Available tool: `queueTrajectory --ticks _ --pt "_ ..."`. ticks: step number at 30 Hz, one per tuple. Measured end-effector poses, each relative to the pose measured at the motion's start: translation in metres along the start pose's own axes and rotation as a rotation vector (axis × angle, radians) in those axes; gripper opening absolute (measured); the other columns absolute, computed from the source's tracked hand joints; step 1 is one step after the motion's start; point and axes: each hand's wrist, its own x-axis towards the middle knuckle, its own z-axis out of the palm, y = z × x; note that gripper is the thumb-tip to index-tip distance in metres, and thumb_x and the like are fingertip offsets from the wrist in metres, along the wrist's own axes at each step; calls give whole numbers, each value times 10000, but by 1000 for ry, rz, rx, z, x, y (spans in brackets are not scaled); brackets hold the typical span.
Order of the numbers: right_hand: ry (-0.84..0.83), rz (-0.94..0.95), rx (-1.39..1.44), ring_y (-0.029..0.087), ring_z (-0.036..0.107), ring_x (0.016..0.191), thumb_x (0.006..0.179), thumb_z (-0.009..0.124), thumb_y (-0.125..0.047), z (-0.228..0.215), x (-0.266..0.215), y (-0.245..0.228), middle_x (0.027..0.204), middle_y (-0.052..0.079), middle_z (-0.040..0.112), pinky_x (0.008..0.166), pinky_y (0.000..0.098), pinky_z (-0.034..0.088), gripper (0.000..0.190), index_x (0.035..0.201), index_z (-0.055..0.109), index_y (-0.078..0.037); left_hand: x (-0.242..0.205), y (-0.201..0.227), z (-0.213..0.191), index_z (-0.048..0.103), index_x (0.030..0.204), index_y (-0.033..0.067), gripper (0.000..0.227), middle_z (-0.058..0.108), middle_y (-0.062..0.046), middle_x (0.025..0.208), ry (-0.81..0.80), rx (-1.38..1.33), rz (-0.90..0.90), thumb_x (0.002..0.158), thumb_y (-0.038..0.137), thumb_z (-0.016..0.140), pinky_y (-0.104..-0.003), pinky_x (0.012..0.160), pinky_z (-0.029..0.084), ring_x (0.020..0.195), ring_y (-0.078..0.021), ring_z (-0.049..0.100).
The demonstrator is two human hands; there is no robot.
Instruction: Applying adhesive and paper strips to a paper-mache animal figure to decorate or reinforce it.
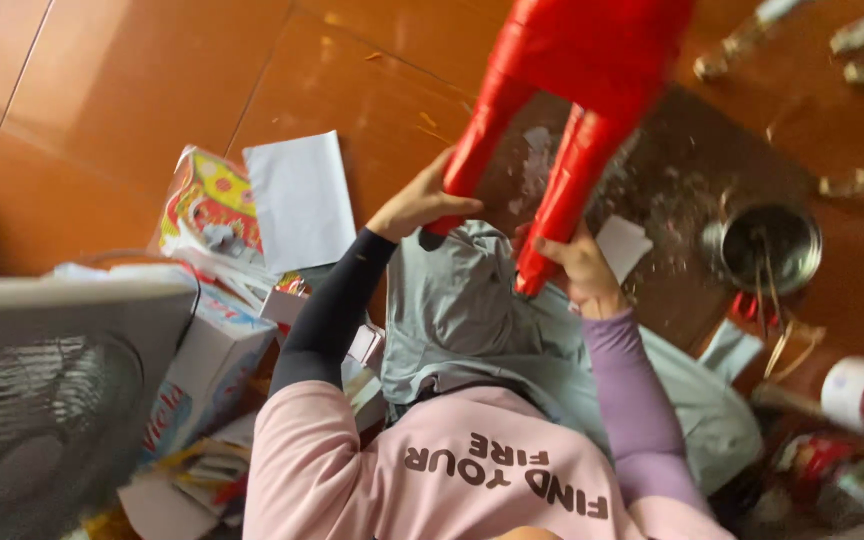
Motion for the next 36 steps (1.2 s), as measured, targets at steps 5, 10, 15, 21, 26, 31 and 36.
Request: queueTrajectory --ticks 5,10,15,21,26,31,36 --pt "-56 -76 -27 278 712 983 889 827 -163 4 -11 -41 1070 124 705 857 430 604 516 1288 535 -17 -2 24 -2 365 1603 25 893 580 -90 1440 -3 114 172 853 86 846 -299 1077 490 1291 -155 550" --pt "-76 -151 -312 226 721 998 864 819 -164 -12 -14 -58 1063 91 718 905 382 604 451 1230 589 -40 14 21 4 301 1594 47 924 545 -74 1450 -69 63 240 847 67 844 -310 1105 483 1309 -137 530" --pt "142 -501 -836 225 663 991 900 821 -112 -81 24 25 1065 84 682 911 370 578 283 1103 636 -46 140 -283 -84 553 1359 37 354 580 -50 1185 1 783 337 1041 112 689 -250 980 469 1125 -102 526" --pt "419 -414 -1048 375 669 1057 894 685 -44 -150 63 151 1096 165 702 882 441 531 244 1130 648 8 154 -314 -63 534 1382 13 591 629 -106 1157 171 853 350 866 181 766 -354 877 540 1051 -235 593" --pt "414 -477 -809 307 663 1093 951 670 -63 -132 69 122 1179 149 706 925 401 523 269 1218 654 -27 183 -254 -60 507 1436 23 546 600 -92 1298 -36 552 259 948 191 685 -339 993 504 1173 -225 572" --pt "345 -178 -714 207 720 921 894 744 -111 -158 81 137 983 89 775 837 352 569 184 1067 733 -52 185 -233 -73 474 1503 35 496 564 -73 1474 -215 135 69 1050 204 585 -320 1137 459 1327 -211 546" --pt "300 -12 -707 193 727 814 863 787 -114 -168 90 135 896 94 769 757 346 566 224 1059 714 -36 187 -244 -64 469 1472 21 481 564 -97 1459 -142 183 80 1036 151 626 -381 1135 487 1305 -254 556"
